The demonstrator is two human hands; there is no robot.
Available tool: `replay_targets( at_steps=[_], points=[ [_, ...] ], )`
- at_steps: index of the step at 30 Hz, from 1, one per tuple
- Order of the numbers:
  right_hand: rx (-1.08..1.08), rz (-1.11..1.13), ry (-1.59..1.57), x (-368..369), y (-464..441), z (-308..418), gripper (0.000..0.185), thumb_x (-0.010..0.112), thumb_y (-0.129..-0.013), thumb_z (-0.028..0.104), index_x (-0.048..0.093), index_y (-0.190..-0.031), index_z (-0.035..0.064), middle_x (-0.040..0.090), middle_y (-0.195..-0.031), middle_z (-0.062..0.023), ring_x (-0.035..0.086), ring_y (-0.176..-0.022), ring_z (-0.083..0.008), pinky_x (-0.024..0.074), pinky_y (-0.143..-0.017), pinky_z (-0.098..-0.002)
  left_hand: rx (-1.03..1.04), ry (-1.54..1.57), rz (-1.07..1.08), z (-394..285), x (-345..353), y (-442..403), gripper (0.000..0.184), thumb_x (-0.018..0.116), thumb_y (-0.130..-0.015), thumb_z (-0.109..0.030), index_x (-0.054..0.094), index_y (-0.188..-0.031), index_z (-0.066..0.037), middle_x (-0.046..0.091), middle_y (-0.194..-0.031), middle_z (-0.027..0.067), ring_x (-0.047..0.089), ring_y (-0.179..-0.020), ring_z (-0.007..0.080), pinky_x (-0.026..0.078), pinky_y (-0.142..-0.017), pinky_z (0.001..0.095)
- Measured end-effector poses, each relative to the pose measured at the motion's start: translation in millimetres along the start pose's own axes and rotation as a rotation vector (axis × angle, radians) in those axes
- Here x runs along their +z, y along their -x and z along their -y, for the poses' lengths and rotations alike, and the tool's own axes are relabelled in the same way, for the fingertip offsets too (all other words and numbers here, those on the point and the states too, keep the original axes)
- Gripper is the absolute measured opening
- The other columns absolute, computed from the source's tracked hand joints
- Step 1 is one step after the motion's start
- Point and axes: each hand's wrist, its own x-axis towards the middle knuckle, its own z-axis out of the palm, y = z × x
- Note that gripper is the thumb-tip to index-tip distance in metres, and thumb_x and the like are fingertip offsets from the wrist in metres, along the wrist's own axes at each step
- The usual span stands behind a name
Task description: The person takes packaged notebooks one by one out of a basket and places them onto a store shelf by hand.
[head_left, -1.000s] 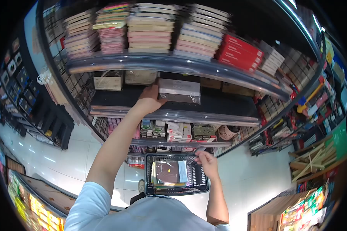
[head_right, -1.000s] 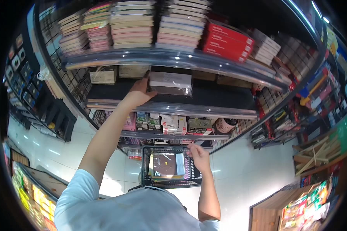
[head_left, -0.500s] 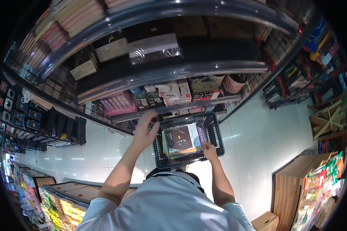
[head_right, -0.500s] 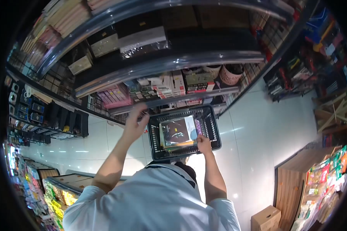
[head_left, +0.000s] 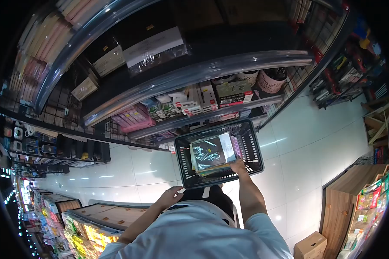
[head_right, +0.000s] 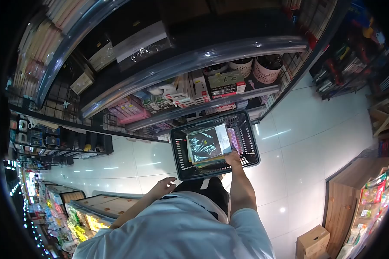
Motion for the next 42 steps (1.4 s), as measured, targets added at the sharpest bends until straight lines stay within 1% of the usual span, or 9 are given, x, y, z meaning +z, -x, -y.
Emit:
replay_targets(
  at_steps=[7, 8, 11, 13, 17, 23, 28, 35, 42],
  points=[
    [0.201, 0.079, -0.109, -1.7, -17.3, 7.4, 0.095, 0.075, -0.080, 0.052, 0.039, -0.143, -0.0090, 0.052, -0.138, -0.0319, 0.050, -0.133, -0.0410, 0.0395, -0.112, -0.0416, -0.008, -0.021, -0.011, 25.1, 4.1, 6.9, 0.044, 0.062, -0.096, -0.031, 0.061, -0.130, -0.004, 0.069, -0.121, 0.0164, 0.070, -0.097, 0.0285, 0.056, -0.087, 0.0392],
    [0.111, -0.136, -0.148, 3.0, -8.5, 7.2, 0.057, 0.079, -0.078, 0.047, 0.071, -0.101, -0.0039, 0.071, -0.103, -0.0248, 0.071, -0.101, -0.0330, 0.0555, -0.090, -0.0409, -0.019, -0.009, -0.001, 27.1, 5.0, 7.4, 0.043, 0.062, -0.096, -0.031, 0.061, -0.130, -0.004, 0.069, -0.121, 0.0164, 0.070, -0.097, 0.0285, 0.056, -0.087, 0.0393],
    [0.102, 0.373, -0.406, -21.9, -1.0, 17.8, 0.072, 0.076, -0.083, 0.050, 0.061, -0.124, -0.0072, 0.067, -0.114, -0.0195, 0.067, -0.101, -0.0271, 0.0582, -0.081, -0.0370, -0.031, 0.001, 0.012, 25.1, 4.8, 5.5, 0.043, 0.062, -0.096, -0.032, 0.061, -0.130, -0.005, 0.069, -0.121, 0.0165, 0.070, -0.097, 0.0285, 0.056, -0.087, 0.0393],
    [0.029, 0.308, -0.519, -27.0, 22.7, 35.7, 0.053, 0.073, -0.088, 0.046, 0.066, -0.105, -0.0041, 0.063, -0.082, -0.0086, 0.063, -0.072, -0.0170, 0.0578, -0.063, -0.0304, -0.021, -0.022, -0.001, 17.4, 4.4, 2.2, 0.043, 0.061, -0.097, -0.033, 0.061, -0.130, -0.006, 0.069, -0.120, 0.0167, 0.070, -0.097, 0.0288, 0.056, -0.087, 0.0392],
    [-0.053, 0.306, -0.668, -27.9, 63.9, 65.0, 0.043, 0.072, -0.090, 0.042, 0.064, -0.092, -0.0001, 0.056, -0.071, -0.0024, 0.055, -0.055, -0.0104, 0.0521, -0.051, -0.0257, -0.030, 0.157, 0.037, 1.8, 6.7, -11.5, 0.048, 0.058, -0.100, -0.040, 0.060, -0.130, -0.003, 0.069, -0.117, 0.0142, 0.069, -0.097, 0.0247, 0.055, -0.087, 0.0369],
    [-0.055, 0.119, -0.808, -34.4, 135.7, 111.8, 0.029, 0.071, -0.090, 0.027, 0.056, -0.078, 0.0054, 0.053, -0.064, -0.0018, 0.051, -0.050, -0.0108, 0.0450, -0.047, -0.0264, -0.263, 0.696, 0.294, -18.5, 13.6, -61.2, 0.080, 0.042, -0.098, -0.068, 0.047, -0.143, -0.002, 0.061, -0.129, 0.0149, 0.062, -0.110, 0.0231, 0.052, -0.091, 0.0376],
    [-0.063, 0.087, -0.967, -51.1, 187.8, 122.9, 0.021, 0.066, -0.094, 0.023, 0.059, -0.088, 0.0048, 0.058, -0.070, -0.0024, 0.053, -0.054, -0.0106, 0.0470, -0.051, -0.0262, -0.250, 0.950, 0.607, -39.0, 9.9, -71.2, 0.103, 0.040, -0.087, -0.084, 0.027, -0.152, -0.004, 0.048, -0.145, 0.0220, 0.051, -0.132, 0.0326, 0.042, -0.106, 0.0491],
    [-0.248, 0.051, -1.056, -65.7, 268.7, 175.0, 0.014, 0.059, -0.102, 0.019, 0.060, -0.105, 0.0055, 0.066, -0.090, -0.0034, 0.059, -0.072, -0.0108, 0.0502, -0.061, -0.0266, 0.031, 1.494, 0.693, -64.9, -21.7, -62.0, 0.055, 0.055, -0.101, -0.048, 0.048, -0.137, -0.006, 0.060, -0.130, 0.0141, 0.058, -0.123, 0.0251, 0.047, -0.104, 0.0436],
    [-0.296, 0.244, -0.763, -72.2, 316.1, 176.2, 0.024, 0.056, -0.104, 0.026, 0.065, -0.103, 0.0032, 0.069, -0.093, -0.0053, 0.064, -0.081, -0.0124, 0.0517, -0.071, -0.0282, 0.355, 1.410, 0.474, -89.9, -74.8, -3.9, 0.042, 0.061, -0.099, -0.011, 0.046, -0.137, -0.006, 0.061, -0.126, 0.0099, 0.062, -0.114, 0.0208, 0.053, -0.096, 0.0403]
  ],
)
